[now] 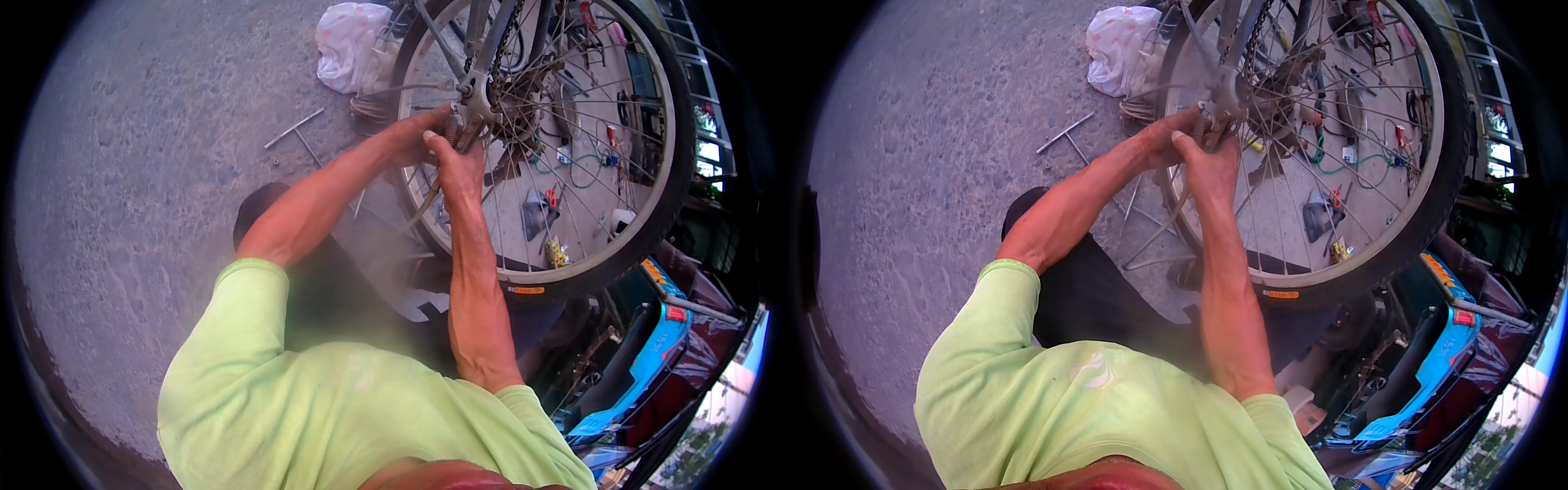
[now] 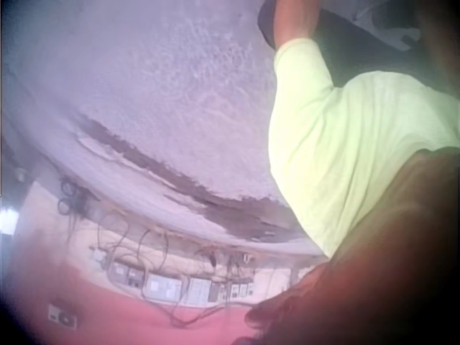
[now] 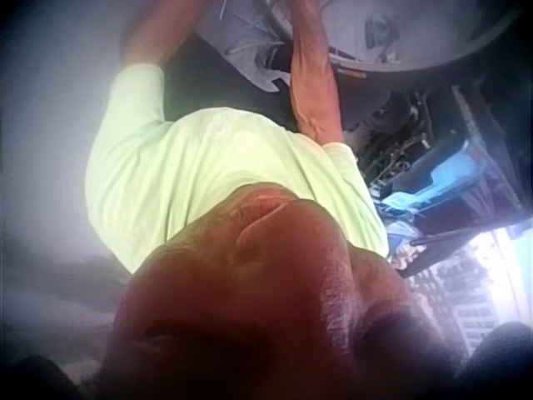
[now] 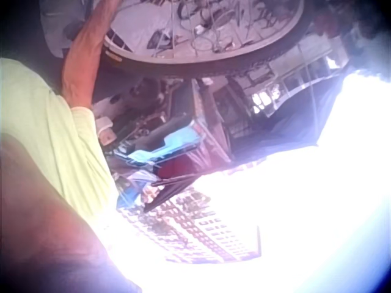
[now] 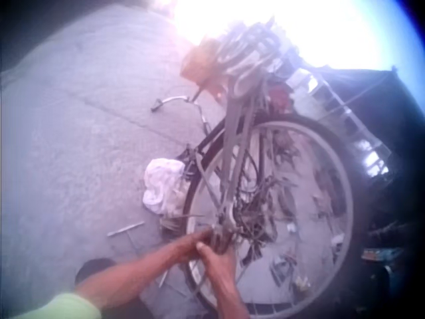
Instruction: The person works on the rear wheel of a bicycle, handling the hub area, tightening parts with a wrench, and placing the chain back onto the sprocket while the bike is upside down on the ground.
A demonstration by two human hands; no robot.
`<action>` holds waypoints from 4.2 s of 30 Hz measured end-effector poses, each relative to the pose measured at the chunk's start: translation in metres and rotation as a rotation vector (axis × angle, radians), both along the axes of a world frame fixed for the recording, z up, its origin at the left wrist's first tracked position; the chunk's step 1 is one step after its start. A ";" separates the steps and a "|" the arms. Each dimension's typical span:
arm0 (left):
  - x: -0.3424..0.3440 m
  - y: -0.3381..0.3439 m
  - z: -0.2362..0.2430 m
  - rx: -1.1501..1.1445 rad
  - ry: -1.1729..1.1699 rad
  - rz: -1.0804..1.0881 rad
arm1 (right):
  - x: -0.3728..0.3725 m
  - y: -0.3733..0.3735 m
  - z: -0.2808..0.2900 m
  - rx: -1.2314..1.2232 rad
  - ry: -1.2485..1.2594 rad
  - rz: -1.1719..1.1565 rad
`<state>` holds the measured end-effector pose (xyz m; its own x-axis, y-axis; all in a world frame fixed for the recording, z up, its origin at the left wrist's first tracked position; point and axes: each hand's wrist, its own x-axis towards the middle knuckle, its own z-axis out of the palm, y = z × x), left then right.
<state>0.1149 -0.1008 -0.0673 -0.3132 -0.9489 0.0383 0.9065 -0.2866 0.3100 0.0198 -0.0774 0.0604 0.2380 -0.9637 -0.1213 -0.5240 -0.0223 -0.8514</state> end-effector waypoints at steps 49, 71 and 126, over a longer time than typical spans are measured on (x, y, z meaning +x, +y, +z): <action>0.089 -0.005 0.046 -0.273 -1.537 0.696 | -0.006 -0.008 0.019 -0.136 0.308 0.067; 0.091 -0.047 0.044 -0.390 -1.298 0.253 | 0.010 0.007 0.058 -0.017 0.366 0.097; 0.148 0.119 0.003 0.492 -1.430 0.368 | -0.236 -0.308 -0.369 -0.455 0.301 0.195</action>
